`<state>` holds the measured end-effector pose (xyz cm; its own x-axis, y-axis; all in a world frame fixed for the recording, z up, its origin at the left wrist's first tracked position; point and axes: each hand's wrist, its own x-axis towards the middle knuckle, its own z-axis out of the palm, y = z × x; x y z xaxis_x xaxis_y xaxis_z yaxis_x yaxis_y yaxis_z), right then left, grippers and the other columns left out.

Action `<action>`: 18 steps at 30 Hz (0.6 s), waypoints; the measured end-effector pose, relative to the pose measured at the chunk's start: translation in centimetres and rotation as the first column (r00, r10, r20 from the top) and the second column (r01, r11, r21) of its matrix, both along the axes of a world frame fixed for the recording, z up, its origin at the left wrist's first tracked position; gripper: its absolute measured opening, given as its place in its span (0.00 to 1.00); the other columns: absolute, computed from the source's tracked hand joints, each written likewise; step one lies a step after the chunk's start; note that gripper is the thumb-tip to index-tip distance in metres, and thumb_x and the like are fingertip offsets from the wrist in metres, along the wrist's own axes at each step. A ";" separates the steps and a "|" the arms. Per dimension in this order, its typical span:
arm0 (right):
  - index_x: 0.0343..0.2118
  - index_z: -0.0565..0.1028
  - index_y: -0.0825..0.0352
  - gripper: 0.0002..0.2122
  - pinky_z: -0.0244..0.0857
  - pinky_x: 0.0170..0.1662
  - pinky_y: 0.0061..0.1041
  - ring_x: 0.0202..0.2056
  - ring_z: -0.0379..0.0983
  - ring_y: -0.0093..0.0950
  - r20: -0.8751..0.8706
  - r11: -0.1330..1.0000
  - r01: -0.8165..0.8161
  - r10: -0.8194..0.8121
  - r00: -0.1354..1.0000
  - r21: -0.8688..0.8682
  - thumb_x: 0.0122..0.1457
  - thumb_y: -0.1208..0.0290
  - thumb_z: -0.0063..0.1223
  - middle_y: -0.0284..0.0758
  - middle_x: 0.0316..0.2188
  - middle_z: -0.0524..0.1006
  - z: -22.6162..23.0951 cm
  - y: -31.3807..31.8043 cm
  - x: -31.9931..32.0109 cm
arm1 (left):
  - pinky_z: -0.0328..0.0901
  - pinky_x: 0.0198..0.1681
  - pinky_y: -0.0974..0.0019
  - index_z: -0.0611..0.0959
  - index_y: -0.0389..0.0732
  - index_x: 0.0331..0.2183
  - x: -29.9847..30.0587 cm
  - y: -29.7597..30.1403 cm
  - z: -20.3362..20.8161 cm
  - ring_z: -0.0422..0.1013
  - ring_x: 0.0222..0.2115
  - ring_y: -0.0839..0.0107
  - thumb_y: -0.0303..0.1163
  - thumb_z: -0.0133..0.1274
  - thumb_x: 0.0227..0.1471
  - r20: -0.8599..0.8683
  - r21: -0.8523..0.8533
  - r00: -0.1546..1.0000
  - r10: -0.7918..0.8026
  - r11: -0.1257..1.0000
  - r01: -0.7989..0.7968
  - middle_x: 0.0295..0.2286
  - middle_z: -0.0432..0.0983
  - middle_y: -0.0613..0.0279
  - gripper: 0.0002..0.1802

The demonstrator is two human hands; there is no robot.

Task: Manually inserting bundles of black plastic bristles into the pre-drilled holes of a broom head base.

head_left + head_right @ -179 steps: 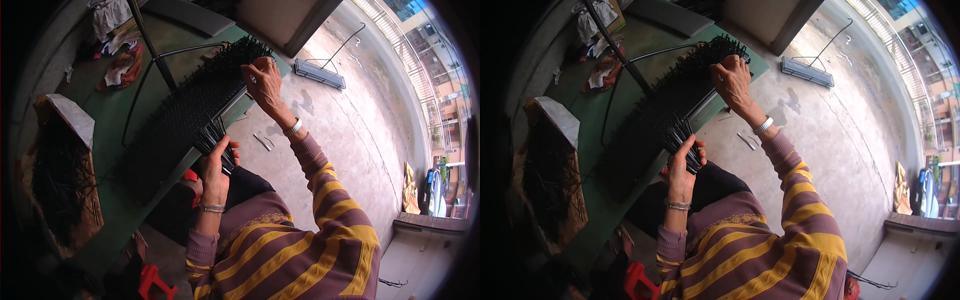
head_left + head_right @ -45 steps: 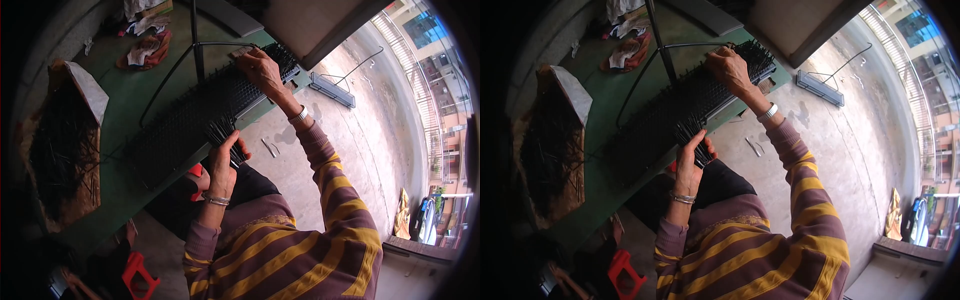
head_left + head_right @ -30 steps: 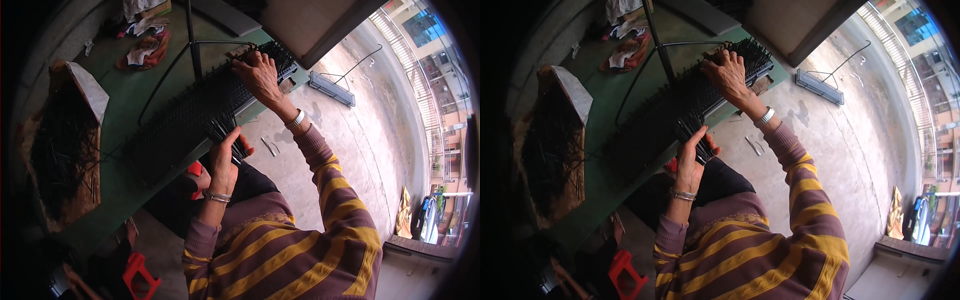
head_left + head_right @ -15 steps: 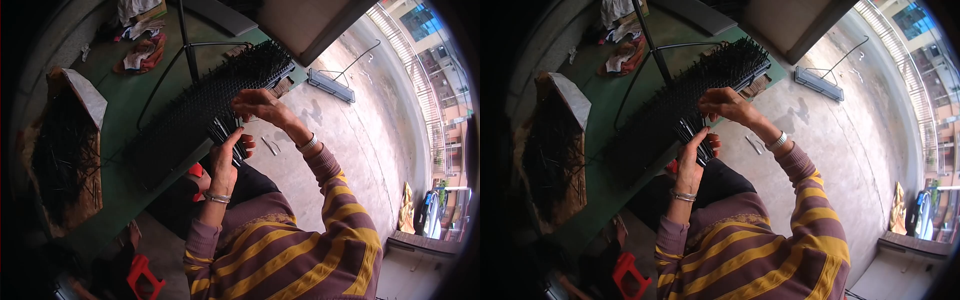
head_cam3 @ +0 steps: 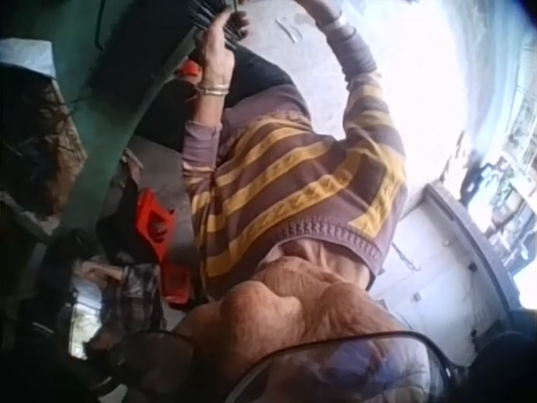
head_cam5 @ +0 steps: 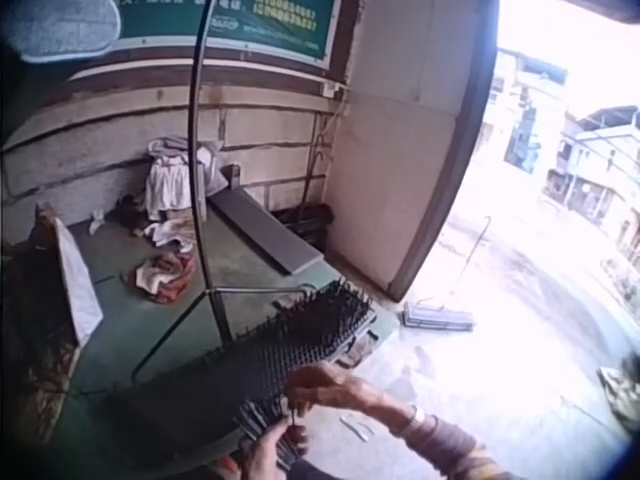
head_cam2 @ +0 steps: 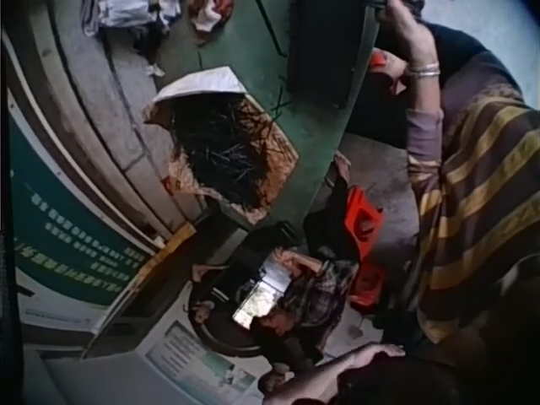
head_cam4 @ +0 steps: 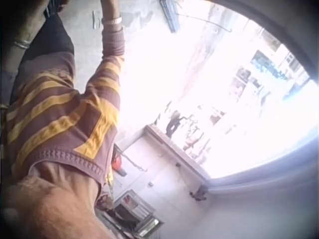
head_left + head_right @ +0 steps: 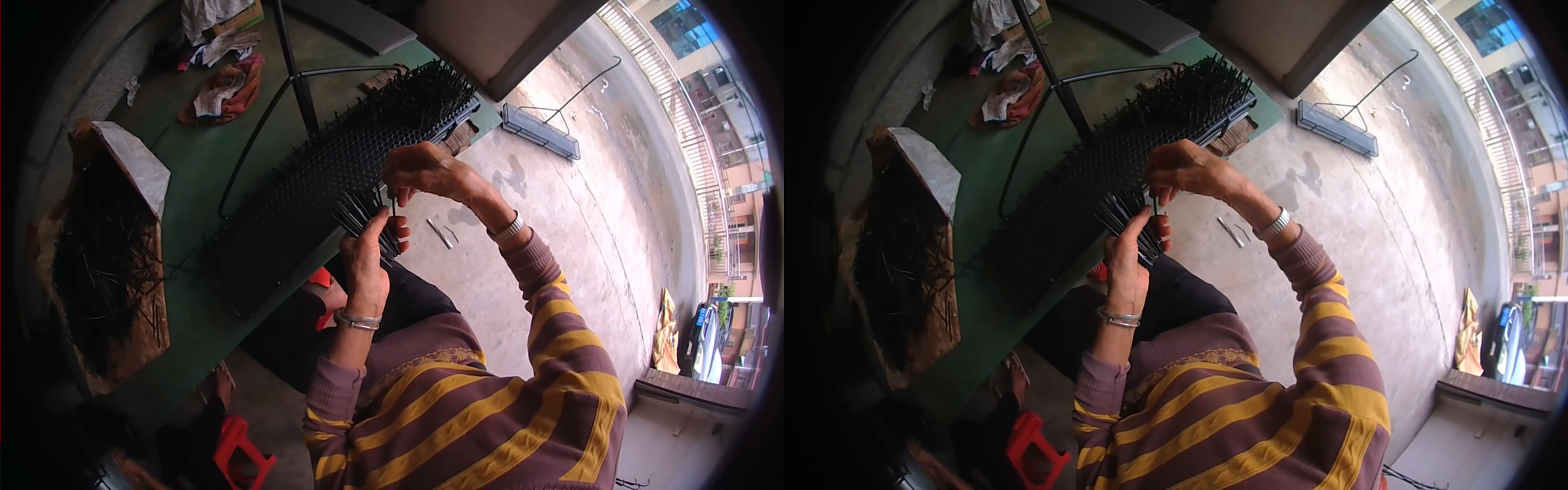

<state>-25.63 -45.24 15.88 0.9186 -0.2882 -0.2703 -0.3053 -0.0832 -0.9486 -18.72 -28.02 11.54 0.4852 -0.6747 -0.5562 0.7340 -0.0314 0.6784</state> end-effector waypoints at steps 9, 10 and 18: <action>0.35 0.74 0.70 0.09 0.71 0.34 0.20 0.30 0.76 0.19 0.028 0.999 -0.004 0.005 1.000 -0.039 0.61 0.68 0.53 0.31 0.27 0.77 -0.5 0.2 -0.3 | 0.70 0.26 0.70 0.83 0.36 0.35 0.2 -0.4 0.7 0.77 0.26 0.70 0.34 0.57 0.52 -0.064 -0.060 0.998 -0.027 0.998 0.023 0.28 0.80 0.61 0.11; 0.35 0.74 0.70 0.09 0.71 0.34 0.20 0.30 0.76 0.19 0.020 0.999 -0.016 0.016 1.000 -0.039 0.62 0.68 0.52 0.31 0.26 0.77 -0.4 0.1 -0.3 | 0.70 0.26 0.70 0.83 0.36 0.36 0.1 -0.4 0.7 0.77 0.25 0.70 0.33 0.57 0.52 -0.053 -0.053 0.998 -0.022 0.998 0.019 0.28 0.80 0.61 0.12; 0.34 0.71 0.70 0.04 0.71 0.32 0.21 0.28 0.77 0.22 0.199 0.969 0.216 -0.189 0.962 -0.121 0.61 0.74 0.49 0.32 0.25 0.77 1.0 -0.3 -0.7 | 0.71 0.34 0.62 0.80 0.39 0.39 0.4 -0.2 -0.9 0.77 0.34 0.69 0.35 0.55 0.53 -0.157 -0.024 0.985 0.067 0.997 -0.072 0.33 0.80 0.60 0.12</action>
<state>-26.33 -45.54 16.92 0.8671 -0.4961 -0.0451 -0.1504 -0.1743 -0.9731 -18.31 -28.23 10.63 0.4407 -0.6597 -0.6088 0.8304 0.0419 0.5557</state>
